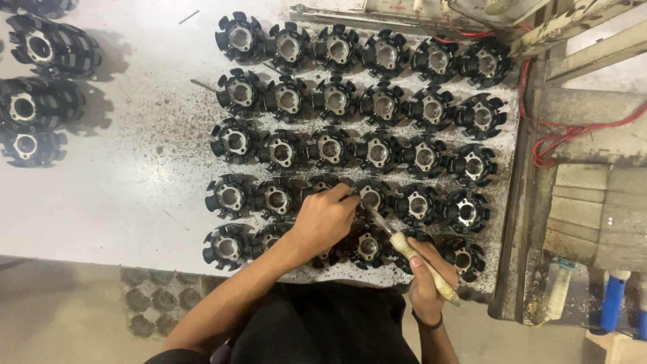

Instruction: The person solders wire leads onto black rotor components arranged in rows on a workbench, using a soldering iron in one hand and solder wire in the other, working through the parts one at a time and setting each finished rotor back on the bench.

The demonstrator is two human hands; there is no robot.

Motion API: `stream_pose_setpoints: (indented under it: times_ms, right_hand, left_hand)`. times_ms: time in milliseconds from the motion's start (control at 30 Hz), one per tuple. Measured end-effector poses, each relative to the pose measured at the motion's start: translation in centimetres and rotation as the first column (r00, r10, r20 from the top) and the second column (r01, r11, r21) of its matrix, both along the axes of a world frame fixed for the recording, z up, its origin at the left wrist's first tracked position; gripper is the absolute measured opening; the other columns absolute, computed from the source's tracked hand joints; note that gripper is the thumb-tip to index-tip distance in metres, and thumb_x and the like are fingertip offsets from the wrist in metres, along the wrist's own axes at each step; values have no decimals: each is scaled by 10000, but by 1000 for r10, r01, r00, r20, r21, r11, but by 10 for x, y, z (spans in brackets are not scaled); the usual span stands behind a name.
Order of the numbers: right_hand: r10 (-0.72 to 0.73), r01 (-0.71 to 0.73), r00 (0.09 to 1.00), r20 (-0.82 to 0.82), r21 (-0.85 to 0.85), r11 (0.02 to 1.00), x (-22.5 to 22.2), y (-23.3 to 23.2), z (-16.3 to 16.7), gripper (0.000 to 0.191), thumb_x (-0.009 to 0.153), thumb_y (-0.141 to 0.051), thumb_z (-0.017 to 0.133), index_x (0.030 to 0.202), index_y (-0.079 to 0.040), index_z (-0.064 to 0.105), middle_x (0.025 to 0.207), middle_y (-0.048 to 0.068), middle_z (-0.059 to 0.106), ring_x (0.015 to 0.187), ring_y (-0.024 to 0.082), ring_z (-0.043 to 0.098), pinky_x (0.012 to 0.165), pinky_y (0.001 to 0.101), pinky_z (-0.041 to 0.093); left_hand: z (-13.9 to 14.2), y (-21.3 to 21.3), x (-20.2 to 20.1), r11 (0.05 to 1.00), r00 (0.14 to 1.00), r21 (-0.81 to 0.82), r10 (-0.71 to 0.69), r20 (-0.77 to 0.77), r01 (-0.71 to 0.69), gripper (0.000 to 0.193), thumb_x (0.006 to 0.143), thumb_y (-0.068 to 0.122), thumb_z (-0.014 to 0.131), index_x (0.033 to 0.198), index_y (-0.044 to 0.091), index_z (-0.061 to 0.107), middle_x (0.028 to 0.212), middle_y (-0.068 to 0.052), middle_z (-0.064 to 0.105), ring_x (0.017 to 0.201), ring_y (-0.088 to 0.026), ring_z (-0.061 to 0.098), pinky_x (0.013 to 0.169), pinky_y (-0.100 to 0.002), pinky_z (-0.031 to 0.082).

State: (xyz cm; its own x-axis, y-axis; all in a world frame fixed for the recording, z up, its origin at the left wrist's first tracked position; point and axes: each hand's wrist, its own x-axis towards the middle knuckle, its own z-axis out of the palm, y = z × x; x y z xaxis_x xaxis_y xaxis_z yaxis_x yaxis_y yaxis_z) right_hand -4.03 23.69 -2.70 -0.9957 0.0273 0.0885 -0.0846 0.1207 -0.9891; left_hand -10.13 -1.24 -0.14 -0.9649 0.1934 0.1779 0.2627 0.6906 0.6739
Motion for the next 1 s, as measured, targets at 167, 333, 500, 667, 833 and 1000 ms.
stream_pose_setpoints:
  times_ms: [167,333,500,667,833,1000]
  right_hand:
    - [-2,0,999,-41,-49,999,-1,-3,4,314,888,-49,603,1140,111,699,1000,170,725,846,165,642,772,264,481]
    - [14,-14,1000,0,21,1000,-2,-4,11,332,880,-54,636,1150,121,713,894,165,708,736,160,591,676,254,450]
    - [79,-73,992,-99,68,995,-7,4,17,314,889,-74,638,1136,111,693,951,168,718,781,177,649,699,264,498]
    - [-40,43,996,-84,33,999,-2,7,20,328,913,-76,592,1168,104,693,1031,168,731,882,189,682,796,267,514]
    - [-11,11,1000,-1,18,1000,10,-3,16,324,905,-48,622,1172,119,696,952,160,702,777,161,599,713,251,463]
    - [5,-2,999,-45,69,998,9,-5,16,305,901,-50,619,1153,107,693,971,159,710,772,158,623,715,247,484]
  left_hand:
    - [1,-1,0,1000,999,9,9,-39,-8,132,829,26,681,947,16,740,925,-110,662,683,-318,700,569,-424,559]
    - [1,1,-3,1000,999,-14,-8,-47,7,156,824,34,684,975,19,720,912,-110,642,652,-304,697,529,-416,547]
    - [10,1,-8,994,999,-105,-38,-13,37,122,829,47,699,946,14,691,902,-127,628,606,-309,679,508,-411,545]
    - [27,-10,4,999,995,2,53,-84,-53,151,839,23,713,984,-6,681,946,-117,646,622,-287,687,526,-366,572]
    - [38,-13,22,1000,991,4,11,-131,-11,217,817,16,724,1029,-7,690,983,-127,620,746,-295,703,596,-371,584]
    - [31,-9,23,999,993,17,38,-108,-36,218,839,21,737,1057,27,727,993,-109,633,761,-277,702,592,-385,579]
